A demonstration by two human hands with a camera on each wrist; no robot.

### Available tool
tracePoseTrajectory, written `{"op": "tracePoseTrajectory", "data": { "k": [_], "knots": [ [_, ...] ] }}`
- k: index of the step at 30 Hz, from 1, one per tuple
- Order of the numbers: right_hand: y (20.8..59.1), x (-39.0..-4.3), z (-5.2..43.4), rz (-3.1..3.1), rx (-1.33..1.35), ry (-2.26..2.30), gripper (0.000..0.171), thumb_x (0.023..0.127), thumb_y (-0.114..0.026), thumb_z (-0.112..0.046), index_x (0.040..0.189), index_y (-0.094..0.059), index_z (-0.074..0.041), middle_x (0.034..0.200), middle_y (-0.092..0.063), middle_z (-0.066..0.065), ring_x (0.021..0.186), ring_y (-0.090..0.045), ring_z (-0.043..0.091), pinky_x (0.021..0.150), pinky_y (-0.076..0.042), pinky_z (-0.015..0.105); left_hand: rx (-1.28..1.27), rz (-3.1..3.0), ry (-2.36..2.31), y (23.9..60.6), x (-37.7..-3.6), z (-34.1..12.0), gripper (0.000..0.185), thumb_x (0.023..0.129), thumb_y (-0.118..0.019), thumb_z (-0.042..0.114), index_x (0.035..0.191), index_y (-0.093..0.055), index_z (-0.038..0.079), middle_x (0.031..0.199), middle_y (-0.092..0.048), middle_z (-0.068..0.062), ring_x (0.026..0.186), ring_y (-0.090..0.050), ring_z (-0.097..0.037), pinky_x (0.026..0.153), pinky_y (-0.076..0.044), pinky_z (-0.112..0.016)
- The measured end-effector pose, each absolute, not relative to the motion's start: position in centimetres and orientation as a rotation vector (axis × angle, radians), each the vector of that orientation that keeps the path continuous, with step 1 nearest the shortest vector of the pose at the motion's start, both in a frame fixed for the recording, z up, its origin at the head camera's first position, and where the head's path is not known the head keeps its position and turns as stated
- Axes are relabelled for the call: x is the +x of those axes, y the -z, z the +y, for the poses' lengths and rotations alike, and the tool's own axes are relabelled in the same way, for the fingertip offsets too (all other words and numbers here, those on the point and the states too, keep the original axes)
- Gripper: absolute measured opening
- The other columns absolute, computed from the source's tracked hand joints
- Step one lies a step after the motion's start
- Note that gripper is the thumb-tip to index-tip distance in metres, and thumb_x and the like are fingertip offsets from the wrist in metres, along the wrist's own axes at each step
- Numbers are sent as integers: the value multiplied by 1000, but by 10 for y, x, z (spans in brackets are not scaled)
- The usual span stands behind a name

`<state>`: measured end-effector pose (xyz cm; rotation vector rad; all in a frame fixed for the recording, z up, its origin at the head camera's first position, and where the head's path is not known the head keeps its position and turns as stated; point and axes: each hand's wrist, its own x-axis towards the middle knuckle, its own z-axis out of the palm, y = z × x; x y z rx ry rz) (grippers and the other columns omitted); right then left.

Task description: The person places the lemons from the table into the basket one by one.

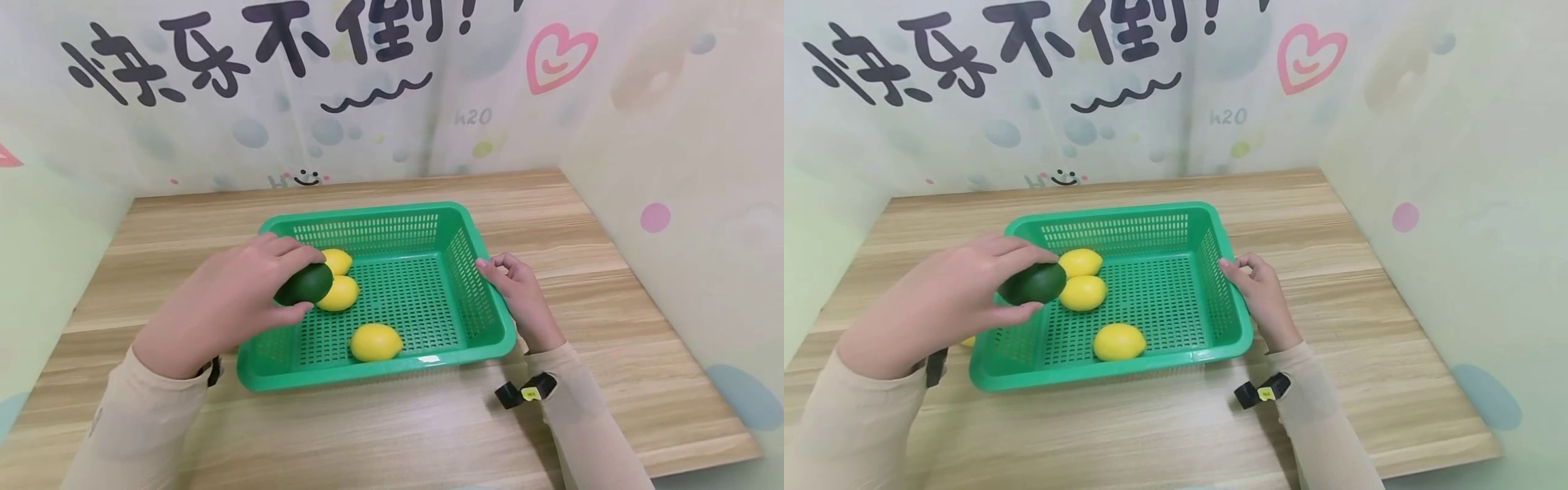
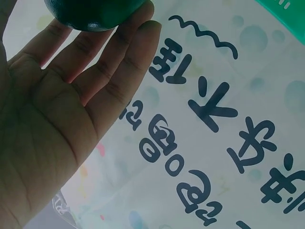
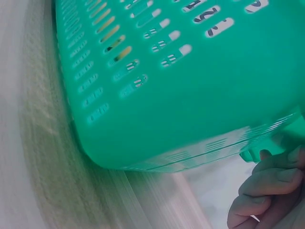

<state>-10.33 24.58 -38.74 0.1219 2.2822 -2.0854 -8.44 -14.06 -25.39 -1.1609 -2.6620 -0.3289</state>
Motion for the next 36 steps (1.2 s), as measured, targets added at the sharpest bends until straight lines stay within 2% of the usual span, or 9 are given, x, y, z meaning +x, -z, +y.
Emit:
{"op": "tracePoseTrajectory", "data": {
  "k": [14, 23, 31, 36],
  "knots": [
    [388, -105, 244, 2315, 120, 2061, 33, 105, -62, -33, 102, -53, 0, 76, -73, 2, 64, -72, 13, 59, -61, 29, -1217, -2647, 171, 255, -89, -135, 45, 75, -88, 18, 115, -71, 8, 98, -67, -5, 82, -57, -22, 53, -49, -34],
    [384, -104, 248, 2346, 123, 2025, 33, 105, -61, -32, 103, -53, -1, 75, -73, 2, 64, -73, 13, 58, -61, 29, -1233, -2629, 157, 257, -95, -129, 40, 76, -85, 17, 111, -69, 8, 93, -65, -5, 81, -56, -23, 57, -46, -34],
    [384, -103, 247, 2325, 110, 2013, 37, 106, -60, -34, 103, -54, 3, 78, -74, 4, 66, -74, 15, 59, -61, 30, -1249, -2693, 147, 256, -99, -127, 42, 78, -85, 19, 115, -70, 7, 101, -69, -7, 86, -59, -24, 59, -51, -36],
    [383, -102, 246, 2333, 119, 1978, 41, 106, -60, -37, 97, -56, 3, 79, -73, 5, 67, -73, 14, 60, -61, 29, -1251, -2693, 175, 255, -100, -126, 40, 78, -85, 18, 114, -70, 7, 100, -69, -6, 87, -59, -24, 58, -51, -35]
  ]
}}
